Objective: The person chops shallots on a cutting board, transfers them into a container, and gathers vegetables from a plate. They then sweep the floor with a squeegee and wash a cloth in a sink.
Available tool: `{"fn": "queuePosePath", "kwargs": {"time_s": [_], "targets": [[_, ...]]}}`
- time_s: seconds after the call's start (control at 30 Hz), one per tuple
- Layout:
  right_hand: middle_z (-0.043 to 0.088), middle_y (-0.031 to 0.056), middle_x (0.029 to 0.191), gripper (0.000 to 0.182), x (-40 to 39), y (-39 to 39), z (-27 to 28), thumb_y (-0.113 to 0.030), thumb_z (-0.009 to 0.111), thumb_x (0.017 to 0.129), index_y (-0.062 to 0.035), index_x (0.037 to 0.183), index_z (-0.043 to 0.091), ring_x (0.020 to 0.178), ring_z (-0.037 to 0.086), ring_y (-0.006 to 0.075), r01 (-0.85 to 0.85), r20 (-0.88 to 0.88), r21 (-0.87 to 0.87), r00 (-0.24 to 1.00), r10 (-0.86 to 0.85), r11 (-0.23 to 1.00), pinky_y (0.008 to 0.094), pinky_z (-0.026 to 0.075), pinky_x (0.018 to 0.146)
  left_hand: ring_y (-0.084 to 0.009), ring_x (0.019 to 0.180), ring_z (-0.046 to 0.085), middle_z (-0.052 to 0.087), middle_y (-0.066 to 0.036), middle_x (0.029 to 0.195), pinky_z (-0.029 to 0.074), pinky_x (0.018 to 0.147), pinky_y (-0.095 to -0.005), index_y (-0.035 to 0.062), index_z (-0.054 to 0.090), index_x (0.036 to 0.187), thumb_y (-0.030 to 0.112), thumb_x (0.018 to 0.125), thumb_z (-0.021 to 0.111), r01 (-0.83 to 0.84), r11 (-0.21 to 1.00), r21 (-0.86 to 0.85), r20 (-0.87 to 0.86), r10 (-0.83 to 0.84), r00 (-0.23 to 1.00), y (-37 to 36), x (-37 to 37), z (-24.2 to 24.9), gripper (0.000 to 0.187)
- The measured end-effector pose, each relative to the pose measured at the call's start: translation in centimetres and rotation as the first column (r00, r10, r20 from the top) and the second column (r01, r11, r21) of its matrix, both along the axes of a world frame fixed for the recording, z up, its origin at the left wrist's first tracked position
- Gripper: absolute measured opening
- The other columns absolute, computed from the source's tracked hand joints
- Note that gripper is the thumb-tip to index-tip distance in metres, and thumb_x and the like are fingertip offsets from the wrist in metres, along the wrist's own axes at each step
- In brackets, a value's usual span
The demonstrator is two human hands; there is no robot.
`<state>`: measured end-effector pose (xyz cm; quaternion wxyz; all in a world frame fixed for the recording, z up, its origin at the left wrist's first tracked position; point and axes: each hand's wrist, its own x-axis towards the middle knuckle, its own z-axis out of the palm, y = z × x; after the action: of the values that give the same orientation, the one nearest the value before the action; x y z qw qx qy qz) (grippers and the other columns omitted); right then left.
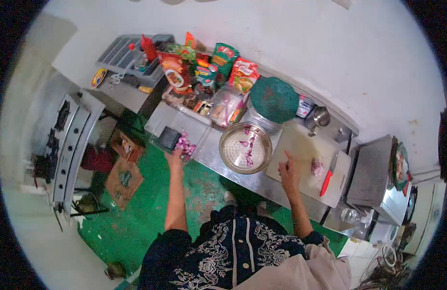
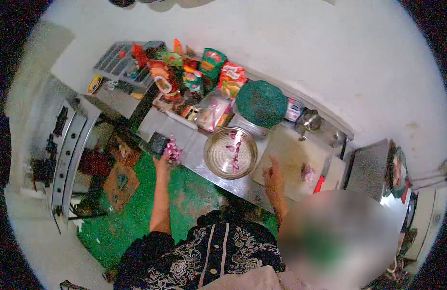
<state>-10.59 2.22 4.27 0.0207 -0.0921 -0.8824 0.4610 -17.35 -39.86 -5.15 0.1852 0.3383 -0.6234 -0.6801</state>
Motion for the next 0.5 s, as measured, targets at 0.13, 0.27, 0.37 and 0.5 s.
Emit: {"fn": "queuePosePath", "kwargs": {"time_s": [0.13,0.27,0.37,0.5], "targets": [[0.054,0.0071,0.064,0.047,3.3,1.6,0.3,-0.014,0.053,0.087,-0.0115,0.132,0.04,0.057,0.054,0.0156,0.038,0.031,0.029,0.999,-0.039,0.999,0.0304,0.046,0.056,-0.0274,0.086,0.056,0.048,-0.011,0.115,0.05,0.068,-0.0527,0.0248,0.012,0.139,0.009,0.083,0.051,0.173,0.87,0.461,-0.129,-0.127,0.983,-1.4,1.5,-1.5,0.07],[0.057,0.0097,0.068,0.045,7.5,4.8,0.8,-0.014,0.052,0.087,-0.0133,0.131,0.041,0.06,0.056,0.0183,0.057,0.112,0.051,0.992,-0.062,0.997,0.0336,0.046,0.059,-0.0297,0.097,0.054,0.039,-0.013,0.131,0.048,0.072,-0.0502,0.0254,0.007,0.142,0.004,0.085,0.045,-0.06,0.917,0.394,-0.163,0.133,0.978,0.5,5.7,0.7,0.073],[0.058,0.0122,0.071,0.043,10.9,6.7,-1.3,-0.014,0.052,0.087,-0.0133,0.129,0.043,0.063,0.057,0.0209,0.083,0.088,0.049,0.992,-0.087,0.995,0.0351,0.046,0.06,-0.0341,0.103,0.052,0.032,-0.014,0.137,0.048,0.076,-0.0491,0.025,0.012,0.143,0.008,0.087,0.044,-0.026,0.989,0.148,-0.144,0.048,0.988,-1.8,10.1,3.3,0.066],[0.06,0.0183,0.083,0.046,14.7,6.4,0.1,-0.018,0.054,0.086,-0.0145,0.13,0.042,0.073,0.058,0.0356,0.124,0.143,0.088,0.98,-0.136,0.988,0.0446,0.046,0.067,-0.0341,0.101,0.051,0.035,-0.015,0.134,0.049,0.076,-0.0438,0.0219,0.019,0.142,0.011,0.085,0.044,0.207,0.974,-0.087,-0.009,-0.209,0.978,-3.6,13.7,12.9,0.063]]}}
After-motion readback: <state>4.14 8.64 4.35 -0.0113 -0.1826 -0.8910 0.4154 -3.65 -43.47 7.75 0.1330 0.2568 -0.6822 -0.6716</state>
